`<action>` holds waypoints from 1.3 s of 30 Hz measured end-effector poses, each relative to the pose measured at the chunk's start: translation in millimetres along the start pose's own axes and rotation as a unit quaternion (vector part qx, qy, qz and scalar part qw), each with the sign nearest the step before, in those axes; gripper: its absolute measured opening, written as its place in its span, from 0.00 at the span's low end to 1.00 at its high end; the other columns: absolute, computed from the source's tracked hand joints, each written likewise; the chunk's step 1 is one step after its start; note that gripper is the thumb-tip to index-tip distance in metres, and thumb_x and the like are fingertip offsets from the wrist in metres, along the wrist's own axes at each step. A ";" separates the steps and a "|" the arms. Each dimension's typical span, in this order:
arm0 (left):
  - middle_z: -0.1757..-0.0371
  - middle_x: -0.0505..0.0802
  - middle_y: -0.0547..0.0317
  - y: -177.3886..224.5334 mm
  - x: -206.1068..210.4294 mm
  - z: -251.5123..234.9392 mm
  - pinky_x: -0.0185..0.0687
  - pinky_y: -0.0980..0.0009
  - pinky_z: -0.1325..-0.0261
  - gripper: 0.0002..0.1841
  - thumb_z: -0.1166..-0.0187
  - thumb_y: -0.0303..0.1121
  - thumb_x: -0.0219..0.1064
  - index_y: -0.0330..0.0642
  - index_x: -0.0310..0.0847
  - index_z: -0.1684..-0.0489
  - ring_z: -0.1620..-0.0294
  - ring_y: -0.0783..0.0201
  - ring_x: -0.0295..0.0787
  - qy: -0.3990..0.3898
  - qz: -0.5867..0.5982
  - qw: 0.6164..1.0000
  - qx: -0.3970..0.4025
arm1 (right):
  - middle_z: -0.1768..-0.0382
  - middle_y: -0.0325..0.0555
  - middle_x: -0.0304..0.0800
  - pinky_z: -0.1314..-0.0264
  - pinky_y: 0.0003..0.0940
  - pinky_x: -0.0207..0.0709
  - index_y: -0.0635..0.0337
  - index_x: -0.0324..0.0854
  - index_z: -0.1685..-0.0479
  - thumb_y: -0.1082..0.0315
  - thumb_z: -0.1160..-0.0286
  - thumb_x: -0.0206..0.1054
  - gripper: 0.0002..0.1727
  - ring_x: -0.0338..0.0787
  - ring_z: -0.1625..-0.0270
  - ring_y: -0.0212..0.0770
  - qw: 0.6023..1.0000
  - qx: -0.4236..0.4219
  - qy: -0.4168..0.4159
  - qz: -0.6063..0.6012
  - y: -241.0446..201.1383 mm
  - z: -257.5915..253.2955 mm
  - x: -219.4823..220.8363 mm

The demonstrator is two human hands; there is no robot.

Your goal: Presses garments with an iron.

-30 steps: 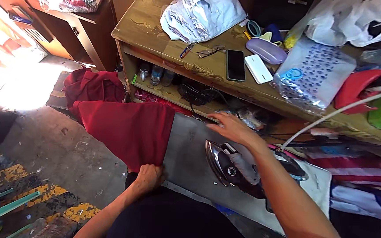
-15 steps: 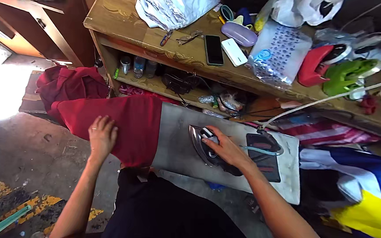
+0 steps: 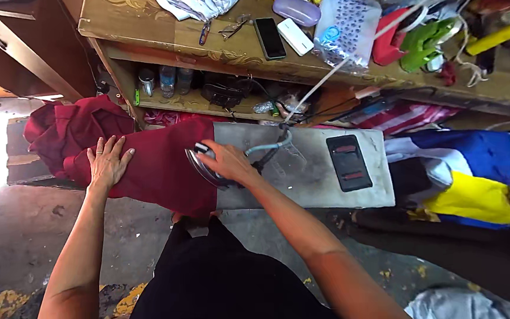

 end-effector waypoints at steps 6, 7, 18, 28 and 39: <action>0.08 0.68 0.59 -4.0 6.8 0.1 0.31 0.27 0.12 0.42 0.19 0.75 0.35 0.65 0.67 0.12 0.05 0.45 0.52 0.011 0.007 1.000 -0.006 | 0.58 0.53 0.93 0.55 0.61 0.84 0.45 0.76 0.22 0.37 0.16 0.56 0.31 0.93 0.56 0.57 0.999 0.038 -0.007 -0.016 -9.2 -18.4 6.1; 0.09 0.69 0.58 -3.9 6.9 0.1 0.31 0.27 0.12 0.42 0.19 0.75 0.35 0.65 0.67 0.12 0.06 0.44 0.53 0.014 0.008 1.000 -0.004 | 0.62 0.51 0.92 0.59 0.60 0.85 0.45 0.77 0.24 0.37 0.18 0.61 0.31 0.93 0.60 0.55 0.999 0.031 -0.009 -0.014 -12.9 1.6 13.8; 0.13 0.75 0.57 -3.2 6.0 -1.7 0.34 0.29 0.12 0.40 0.19 0.73 0.38 0.64 0.72 0.15 0.09 0.44 0.61 0.044 0.011 0.999 0.006 | 0.55 0.57 0.92 0.56 0.65 0.82 0.44 0.75 0.23 0.63 0.24 0.63 0.26 0.93 0.53 0.64 0.994 0.054 -0.082 0.045 -19.9 78.7 47.2; 0.18 0.81 0.55 -3.9 3.5 1.2 0.36 0.31 0.11 0.39 0.19 0.73 0.40 0.63 0.76 0.18 0.12 0.46 0.67 0.058 0.025 0.998 -0.003 | 0.44 0.60 0.91 0.48 0.69 0.82 0.52 0.77 0.25 0.63 0.32 0.69 0.29 0.91 0.42 0.64 0.987 0.141 0.056 0.051 42.1 -94.7 -45.6; 0.17 0.80 0.56 -6.0 5.7 0.2 0.35 0.31 0.11 0.40 0.20 0.74 0.40 0.63 0.76 0.18 0.11 0.47 0.66 0.055 0.017 0.998 -0.011 | 0.67 0.46 0.91 0.67 0.60 0.82 0.38 0.83 0.35 0.68 0.35 0.74 0.26 0.92 0.65 0.54 0.968 -0.166 -0.126 0.137 -22.3 24.9 35.2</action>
Point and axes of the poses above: each hand's wrist, its own z-axis away from the middle knuckle, its own x-axis out of the palm, y = z × x, the point moved 10 cm from there along -z, towards the middle knuckle
